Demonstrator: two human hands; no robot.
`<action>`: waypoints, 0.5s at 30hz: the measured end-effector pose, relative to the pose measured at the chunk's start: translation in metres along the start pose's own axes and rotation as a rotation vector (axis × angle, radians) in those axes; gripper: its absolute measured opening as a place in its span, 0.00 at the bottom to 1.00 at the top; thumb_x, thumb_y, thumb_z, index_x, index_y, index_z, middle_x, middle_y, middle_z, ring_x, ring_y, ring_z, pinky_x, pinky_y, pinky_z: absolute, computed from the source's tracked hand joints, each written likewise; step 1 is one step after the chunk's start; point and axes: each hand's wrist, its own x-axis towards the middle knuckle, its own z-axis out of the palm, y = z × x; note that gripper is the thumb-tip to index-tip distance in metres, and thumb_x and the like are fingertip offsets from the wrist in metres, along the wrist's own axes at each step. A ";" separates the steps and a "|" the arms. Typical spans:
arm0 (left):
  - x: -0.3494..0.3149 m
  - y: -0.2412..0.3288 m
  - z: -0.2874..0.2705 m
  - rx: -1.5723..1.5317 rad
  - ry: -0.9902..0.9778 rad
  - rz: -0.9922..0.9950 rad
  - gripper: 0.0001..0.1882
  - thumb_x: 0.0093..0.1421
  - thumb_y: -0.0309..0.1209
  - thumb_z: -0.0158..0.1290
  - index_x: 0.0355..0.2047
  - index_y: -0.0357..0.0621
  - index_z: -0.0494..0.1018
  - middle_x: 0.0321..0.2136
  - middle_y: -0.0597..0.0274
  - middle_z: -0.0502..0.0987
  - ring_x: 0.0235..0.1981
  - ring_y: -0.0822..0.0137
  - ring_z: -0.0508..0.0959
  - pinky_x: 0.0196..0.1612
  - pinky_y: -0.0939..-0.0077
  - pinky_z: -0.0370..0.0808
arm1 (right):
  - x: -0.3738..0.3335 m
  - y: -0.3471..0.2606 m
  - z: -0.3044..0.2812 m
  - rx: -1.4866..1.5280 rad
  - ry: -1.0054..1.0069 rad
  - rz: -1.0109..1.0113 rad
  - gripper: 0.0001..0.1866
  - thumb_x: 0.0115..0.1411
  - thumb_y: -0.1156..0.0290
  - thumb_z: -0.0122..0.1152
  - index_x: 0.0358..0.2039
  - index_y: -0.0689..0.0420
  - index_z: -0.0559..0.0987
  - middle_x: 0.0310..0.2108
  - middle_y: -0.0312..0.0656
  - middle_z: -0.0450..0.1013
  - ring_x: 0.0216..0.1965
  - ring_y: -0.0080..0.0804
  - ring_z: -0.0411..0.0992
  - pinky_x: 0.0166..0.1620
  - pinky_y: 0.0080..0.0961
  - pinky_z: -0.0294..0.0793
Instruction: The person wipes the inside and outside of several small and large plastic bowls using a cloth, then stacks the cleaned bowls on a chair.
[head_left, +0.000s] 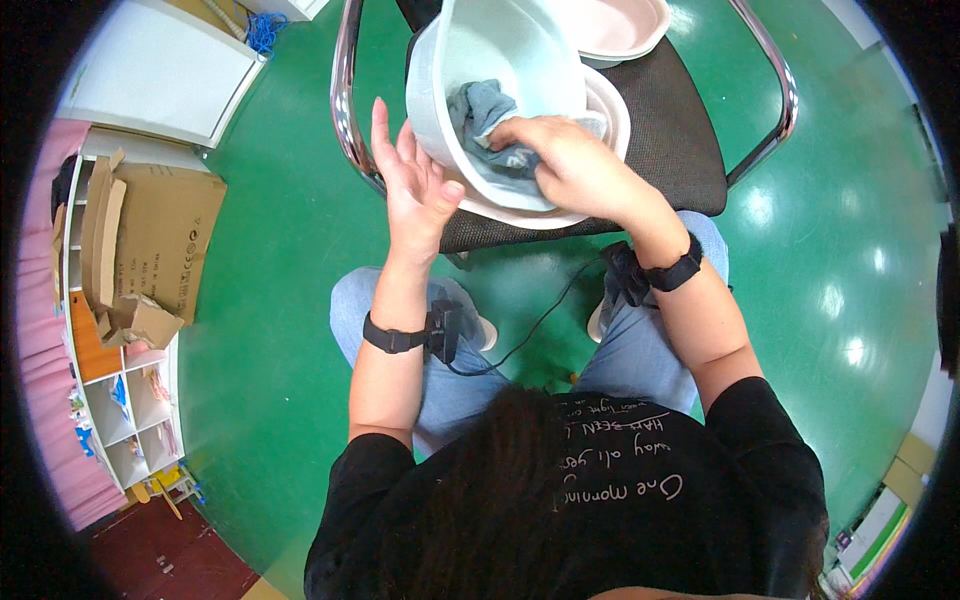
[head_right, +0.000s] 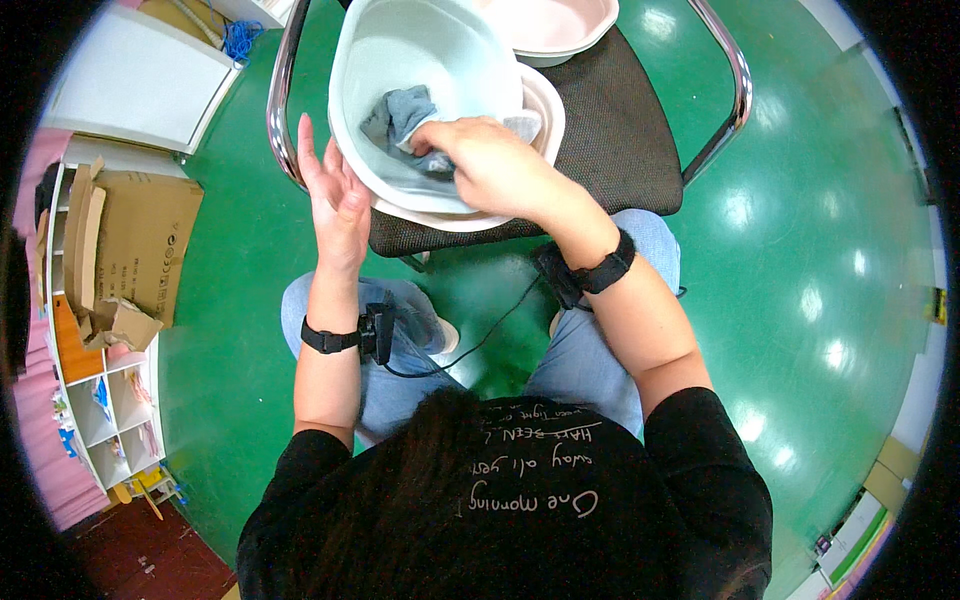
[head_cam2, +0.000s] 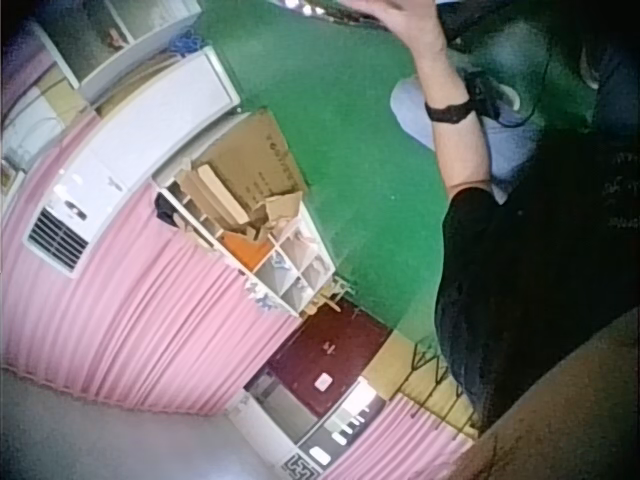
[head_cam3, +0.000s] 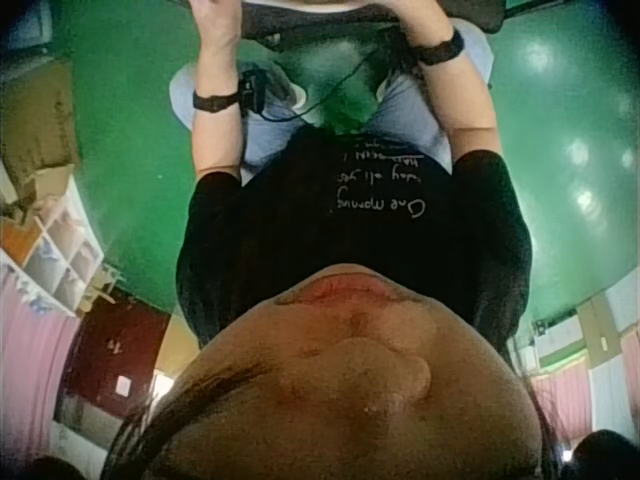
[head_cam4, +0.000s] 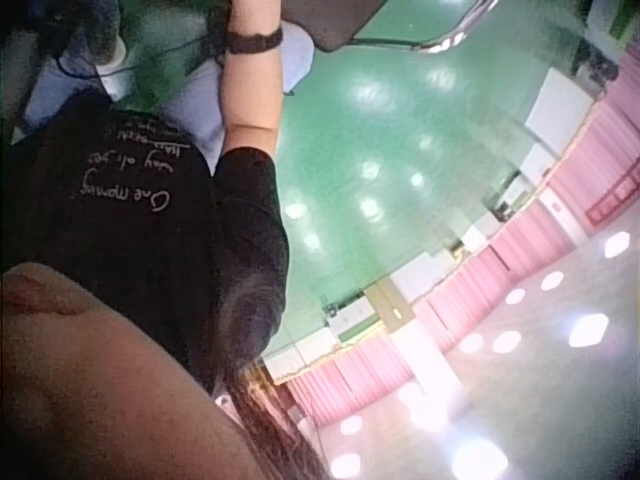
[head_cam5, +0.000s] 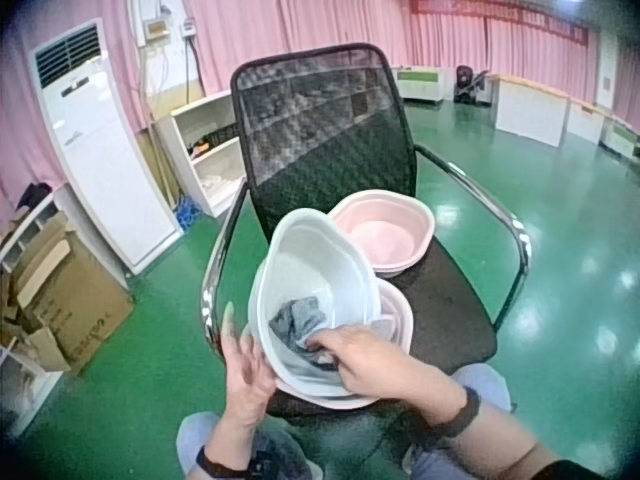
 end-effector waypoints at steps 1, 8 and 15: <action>0.000 0.001 0.000 0.009 -0.022 0.017 0.67 0.45 0.44 0.69 0.67 0.53 0.26 0.63 0.48 0.47 0.63 0.53 0.56 0.63 0.58 0.57 | 0.000 -0.005 0.004 0.077 0.049 -0.054 0.23 0.43 0.86 0.47 0.42 0.59 0.74 0.35 0.52 0.75 0.41 0.54 0.72 0.48 0.43 0.69; -0.005 0.004 0.008 0.162 -0.156 0.063 0.78 0.36 0.38 0.74 0.65 0.55 0.15 0.64 0.48 0.46 0.63 0.53 0.57 0.63 0.57 0.58 | 0.003 -0.016 -0.003 0.209 -0.009 -0.082 0.27 0.43 0.84 0.47 0.49 0.61 0.69 0.50 0.51 0.66 0.51 0.50 0.68 0.53 0.36 0.69; -0.006 -0.001 0.010 0.393 -0.166 0.123 0.77 0.38 0.32 0.72 0.64 0.52 0.14 0.66 0.45 0.38 0.64 0.51 0.55 0.65 0.56 0.56 | 0.003 -0.018 0.001 0.756 0.058 0.053 0.23 0.55 0.86 0.51 0.53 0.64 0.67 0.56 0.46 0.64 0.61 0.36 0.61 0.65 0.35 0.58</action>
